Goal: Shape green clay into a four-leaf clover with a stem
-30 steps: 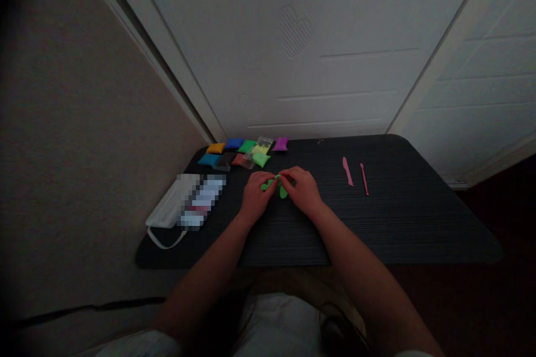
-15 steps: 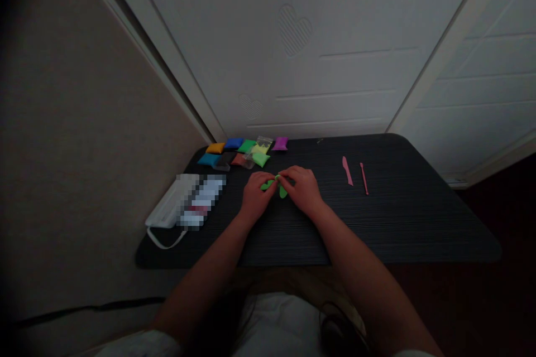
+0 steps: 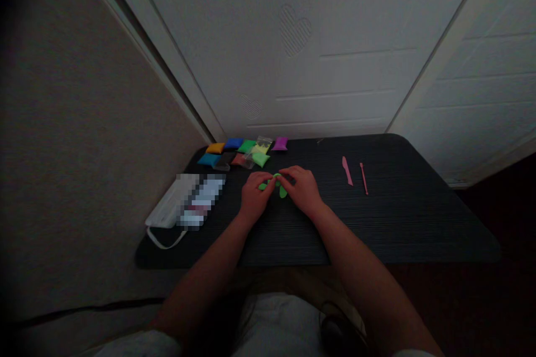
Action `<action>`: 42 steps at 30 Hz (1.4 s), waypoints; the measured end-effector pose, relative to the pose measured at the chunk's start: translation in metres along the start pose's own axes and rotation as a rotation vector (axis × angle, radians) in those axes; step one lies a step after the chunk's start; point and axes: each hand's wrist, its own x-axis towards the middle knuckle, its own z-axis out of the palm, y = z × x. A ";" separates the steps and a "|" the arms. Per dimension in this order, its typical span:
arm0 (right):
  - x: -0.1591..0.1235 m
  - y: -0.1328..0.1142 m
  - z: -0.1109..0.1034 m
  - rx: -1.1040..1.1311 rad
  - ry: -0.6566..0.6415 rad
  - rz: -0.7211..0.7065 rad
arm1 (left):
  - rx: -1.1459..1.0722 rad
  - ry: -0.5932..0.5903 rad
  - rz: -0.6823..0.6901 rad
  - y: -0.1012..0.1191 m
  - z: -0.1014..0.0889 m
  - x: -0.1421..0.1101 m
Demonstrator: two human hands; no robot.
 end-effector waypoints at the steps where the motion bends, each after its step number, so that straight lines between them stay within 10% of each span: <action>1: 0.000 0.001 0.001 0.002 -0.001 -0.002 | -0.002 0.006 0.003 0.000 0.000 0.000; 42: -0.005 -0.005 0.007 -0.158 -0.006 -0.005 | 0.015 0.041 -0.056 0.000 0.001 -0.001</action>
